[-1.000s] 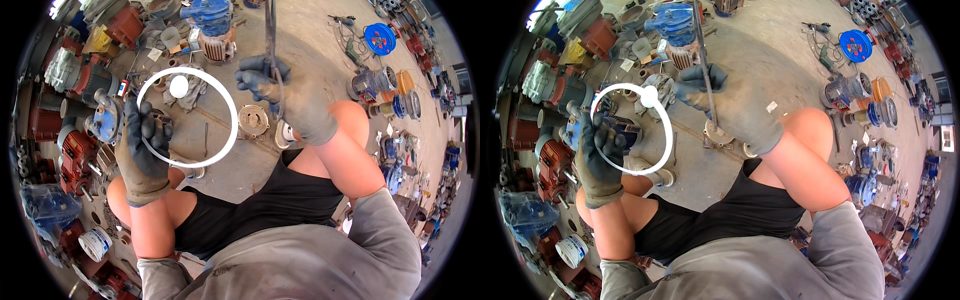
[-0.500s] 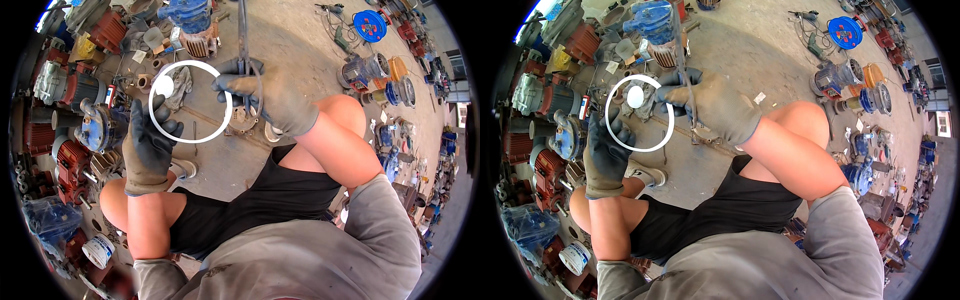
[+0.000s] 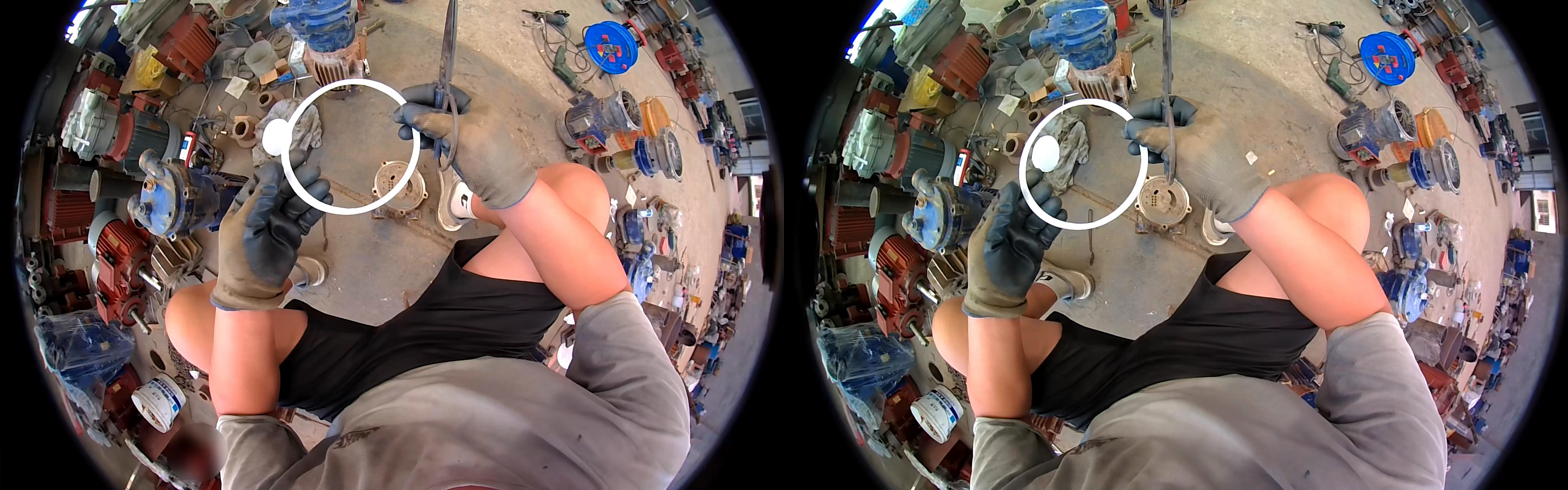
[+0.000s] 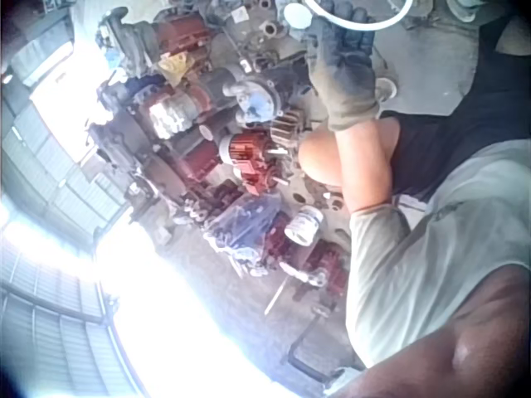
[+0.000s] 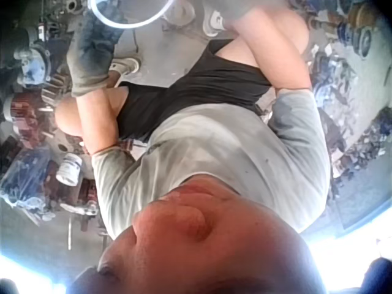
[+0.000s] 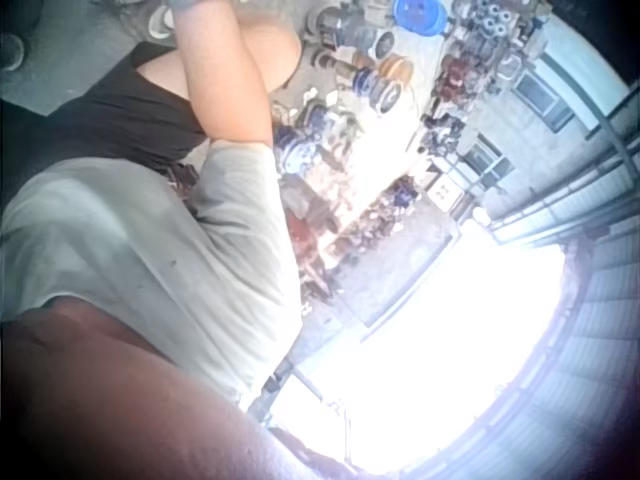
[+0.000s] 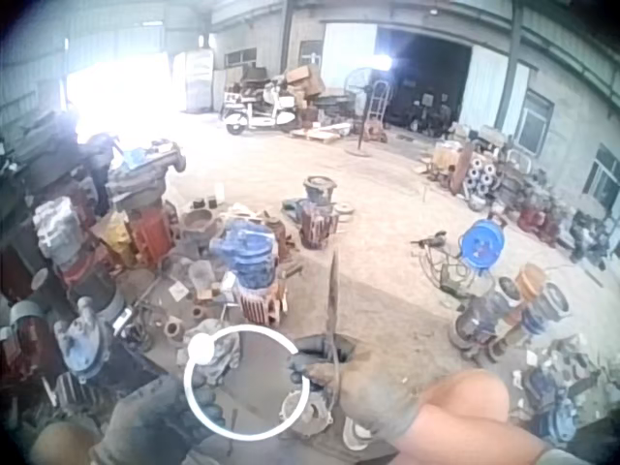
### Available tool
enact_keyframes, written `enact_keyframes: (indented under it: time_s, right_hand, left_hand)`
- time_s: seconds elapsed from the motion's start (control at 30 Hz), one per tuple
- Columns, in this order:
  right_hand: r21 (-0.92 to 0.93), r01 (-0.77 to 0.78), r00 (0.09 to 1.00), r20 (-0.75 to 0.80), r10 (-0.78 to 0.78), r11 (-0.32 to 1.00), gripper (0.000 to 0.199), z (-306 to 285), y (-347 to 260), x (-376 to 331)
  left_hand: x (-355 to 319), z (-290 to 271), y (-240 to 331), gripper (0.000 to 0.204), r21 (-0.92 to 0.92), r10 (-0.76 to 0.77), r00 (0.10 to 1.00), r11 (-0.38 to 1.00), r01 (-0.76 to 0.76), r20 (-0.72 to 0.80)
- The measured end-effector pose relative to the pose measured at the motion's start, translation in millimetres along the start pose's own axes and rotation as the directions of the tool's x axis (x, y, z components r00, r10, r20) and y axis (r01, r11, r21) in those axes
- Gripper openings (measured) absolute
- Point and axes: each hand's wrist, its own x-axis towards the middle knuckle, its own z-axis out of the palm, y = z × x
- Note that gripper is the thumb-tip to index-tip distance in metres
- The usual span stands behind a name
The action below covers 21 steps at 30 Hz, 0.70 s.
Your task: The person sits on the floor of a workshop and wipes a white circular disc with a cloth. They then use shears to cut a circular ring from the disc. The person applies a blue substance from a bucket onto the cut ring and places it into a metal housing. Finally, they use a screwdriver to work on a blue mechanical component.
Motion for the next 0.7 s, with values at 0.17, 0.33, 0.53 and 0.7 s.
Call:
enact_keyframes:
  time_s: [0.17, 0.33, 0.53, 0.7]
  right_hand:
    - [0.052, 0.021, 1.000, 0.015, -0.022, 0.998, 0.031, 3, 1, -3]
    - [0.147, 0.015, 1.000, 0.002, -0.015, 0.989, 0.033, 6, -1, -6]
    - [0.049, 0.063, 0.998, 0.011, -0.063, 0.997, 0.033, 10, -8, -10]
    - [-0.080, 0.109, 0.991, 0.086, -0.102, 0.991, 0.033, 18, -6, -17]
  left_hand:
    - [1, -7, 2, 0.035, 0.075, 0.032, 0.999, 0.997, -0.033, 0.017]
    - [1, 2, 0, 0.029, 0.155, 0.144, 0.983, 0.980, -0.125, -0.112]
    - [-1, 19, 1, 0.034, 0.478, 0.411, 0.906, 0.820, -0.316, -0.105]
    - [-5, 26, -14, 0.037, 0.654, 0.652, 0.748, 0.512, -0.557, 0.127]
